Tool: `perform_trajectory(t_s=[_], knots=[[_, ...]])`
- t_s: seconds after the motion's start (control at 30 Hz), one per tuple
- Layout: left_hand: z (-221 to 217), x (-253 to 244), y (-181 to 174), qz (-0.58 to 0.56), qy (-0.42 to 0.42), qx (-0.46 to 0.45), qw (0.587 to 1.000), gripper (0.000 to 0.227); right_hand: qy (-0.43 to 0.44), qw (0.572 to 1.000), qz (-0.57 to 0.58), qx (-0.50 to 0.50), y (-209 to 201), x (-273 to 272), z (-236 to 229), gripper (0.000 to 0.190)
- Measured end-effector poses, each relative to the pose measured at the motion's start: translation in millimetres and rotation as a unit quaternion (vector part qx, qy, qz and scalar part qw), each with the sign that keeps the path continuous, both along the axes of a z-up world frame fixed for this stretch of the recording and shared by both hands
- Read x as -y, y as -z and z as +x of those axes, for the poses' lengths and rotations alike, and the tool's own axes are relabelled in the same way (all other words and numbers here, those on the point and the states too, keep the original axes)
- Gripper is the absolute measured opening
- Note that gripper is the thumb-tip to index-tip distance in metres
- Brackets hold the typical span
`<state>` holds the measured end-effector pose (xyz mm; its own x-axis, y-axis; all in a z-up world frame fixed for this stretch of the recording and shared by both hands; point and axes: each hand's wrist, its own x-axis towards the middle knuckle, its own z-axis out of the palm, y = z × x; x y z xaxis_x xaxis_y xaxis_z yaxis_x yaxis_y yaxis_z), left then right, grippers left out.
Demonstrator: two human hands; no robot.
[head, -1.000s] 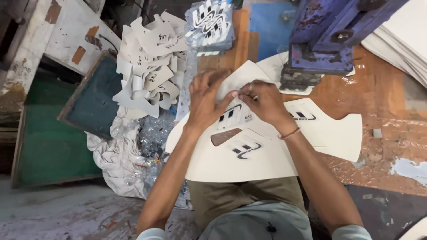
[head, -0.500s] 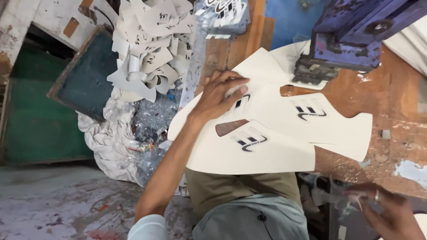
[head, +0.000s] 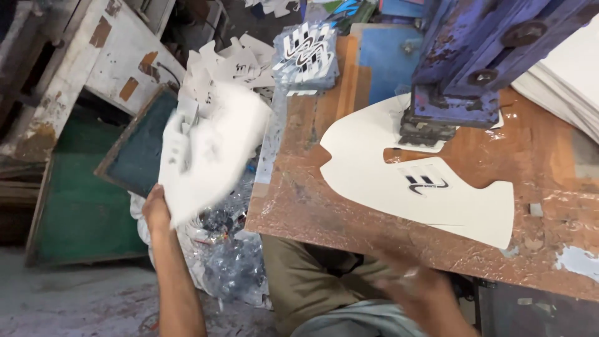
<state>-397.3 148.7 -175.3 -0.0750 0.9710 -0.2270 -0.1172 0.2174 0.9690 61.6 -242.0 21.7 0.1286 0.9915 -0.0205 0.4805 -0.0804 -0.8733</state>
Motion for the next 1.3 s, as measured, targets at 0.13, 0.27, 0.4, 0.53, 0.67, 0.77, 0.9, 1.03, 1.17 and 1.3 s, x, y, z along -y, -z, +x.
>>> perform_trajectory(t_s=[0.13,0.27,0.4,0.53,0.67,0.77,0.9,1.03,1.17,1.3], knots=[[81,-52,-1,-0.045,0.091,-0.027,0.994,0.041,0.205,0.975,0.063,0.064,3,28,60,0.025],[260,-48,-130,0.361,0.111,-0.293,0.878,0.074,0.284,0.948,-0.006,0.145,4,28,81,0.032],[346,-52,-164,0.508,0.139,-0.519,0.674,0.068,0.279,0.947,0.047,0.154,18,17,82,0.027],[335,-12,-200,0.361,0.273,-0.532,0.715,0.042,0.313,0.945,-0.001,0.093,20,14,79,0.025],[298,88,-226,0.561,0.191,-0.372,0.715,0.028,0.283,0.951,0.067,0.108,13,-1,75,0.025],[286,162,-205,0.469,0.296,-0.355,0.753,0.043,0.248,0.957,0.031,0.144,12,-19,70,0.031],[290,230,-181,0.416,0.372,-0.238,0.795,0.033,0.241,0.943,-0.097,-0.206,11,-43,63,0.045],[284,235,-172,0.221,0.369,-0.161,0.888,0.022,0.211,0.95,-0.091,-0.212,18,-46,61,0.046],[264,145,-149,0.029,0.142,-0.158,0.977,0.042,0.176,0.955,-0.038,-0.237,29,-42,57,0.056],[308,26,-192,0.398,-0.042,-0.004,0.917,0.028,0.194,0.978,-0.037,-0.065,26,-47,47,0.05]])
